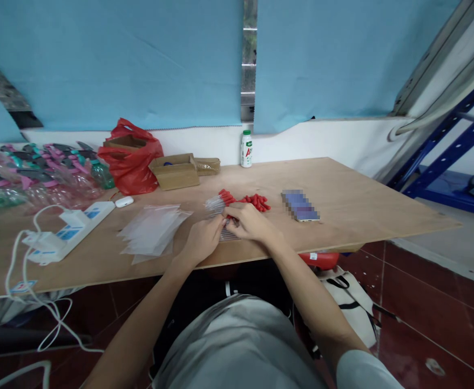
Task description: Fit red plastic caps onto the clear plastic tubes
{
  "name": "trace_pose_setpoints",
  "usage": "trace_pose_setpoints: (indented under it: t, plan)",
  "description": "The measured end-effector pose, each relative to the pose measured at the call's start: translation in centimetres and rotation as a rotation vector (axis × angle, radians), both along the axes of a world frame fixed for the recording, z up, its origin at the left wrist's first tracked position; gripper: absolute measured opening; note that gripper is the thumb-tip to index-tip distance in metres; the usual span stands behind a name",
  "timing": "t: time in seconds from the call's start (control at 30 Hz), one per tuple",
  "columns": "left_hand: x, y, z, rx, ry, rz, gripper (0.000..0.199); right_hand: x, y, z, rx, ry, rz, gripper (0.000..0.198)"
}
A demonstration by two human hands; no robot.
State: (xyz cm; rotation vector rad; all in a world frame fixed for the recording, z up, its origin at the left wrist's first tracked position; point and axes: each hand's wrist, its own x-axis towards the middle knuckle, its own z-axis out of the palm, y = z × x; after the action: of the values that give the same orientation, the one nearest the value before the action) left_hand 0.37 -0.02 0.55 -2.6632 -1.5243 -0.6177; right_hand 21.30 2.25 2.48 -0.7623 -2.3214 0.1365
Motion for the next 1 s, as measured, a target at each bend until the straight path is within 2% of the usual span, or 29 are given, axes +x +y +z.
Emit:
trace_pose_setpoints:
  t: [0.43, 0.63, 0.7, 0.83, 1.0]
  plan:
    - [-0.01, -0.15, 0.00, -0.010, -0.043, -0.042, 0.042, 0.27, -0.15, 0.32, 0.000, 0.021, 0.068, 0.016]
    - [-0.28, 0.02, -0.24, 0.021, -0.044, -0.011, 0.044, 0.37, -0.02, 0.44, 0.002, 0.023, 0.079, 0.011]
    - [-0.41, 0.06, -0.37, 0.060, -0.065, 0.020, 0.044, 0.53, 0.10, 0.38, 0.013, 0.052, 0.053, 0.009]
    - [-0.53, 0.03, -0.57, 0.122, -0.130, 0.050, 0.037, 0.89, 0.28, 0.15, -0.013, 0.107, -0.077, 0.023]
    - [-0.42, -0.07, -0.52, 0.114, -0.130, 0.070, 0.029, 0.82, 0.39, -0.10, -0.060, 0.088, -0.056, 0.012]
